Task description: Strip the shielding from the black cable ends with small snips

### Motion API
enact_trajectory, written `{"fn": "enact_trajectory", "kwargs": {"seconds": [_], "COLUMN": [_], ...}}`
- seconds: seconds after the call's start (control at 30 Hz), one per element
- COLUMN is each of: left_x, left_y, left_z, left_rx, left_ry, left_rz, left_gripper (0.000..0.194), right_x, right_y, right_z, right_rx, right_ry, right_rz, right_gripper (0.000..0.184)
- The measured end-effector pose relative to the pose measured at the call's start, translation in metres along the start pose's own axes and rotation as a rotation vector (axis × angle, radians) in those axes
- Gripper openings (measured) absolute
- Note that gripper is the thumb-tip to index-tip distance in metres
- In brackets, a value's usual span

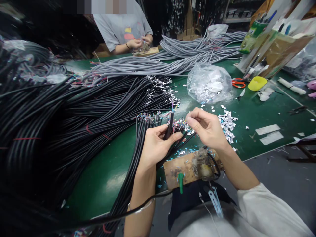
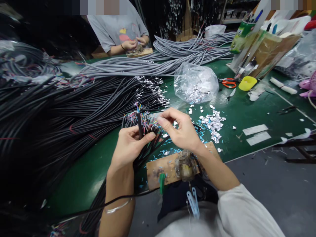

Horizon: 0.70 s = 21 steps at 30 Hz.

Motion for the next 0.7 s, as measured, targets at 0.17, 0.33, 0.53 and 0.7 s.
{"fn": "enact_trajectory", "kwargs": {"seconds": [0.17,0.33,0.53,0.7], "left_x": [0.000,0.001,0.001,0.002], "left_y": [-0.001,-0.008,-0.012,-0.012], "left_z": [0.003,0.003,-0.002,-0.005], "left_rx": [-0.028,0.033,0.086,0.156], "left_ry": [-0.004,0.081,0.061,0.094], "left_rz": [0.005,-0.072,-0.074,-0.025], "left_gripper": [0.029,0.025,0.028,0.027], "right_x": [-0.001,-0.001,0.000,0.000], "right_y": [-0.001,0.001,-0.009,-0.015], "right_z": [-0.001,0.003,-0.006,0.007], "right_rx": [0.014,-0.007,-0.153,-0.352], "right_ry": [0.003,-0.013,0.015,-0.096], "right_rz": [-0.011,0.010,-0.046,-0.143], "right_gripper": [0.015,0.016,0.016,0.012]}}
Point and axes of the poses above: each hand's wrist, its own x-axis towards the middle knuckle, its own y-axis out of the palm, z = x × y, the point moved 9 cm from there along x, towards the middle knuckle, and after that the axes turned 12 degrees about x, right-handed, at the moved point
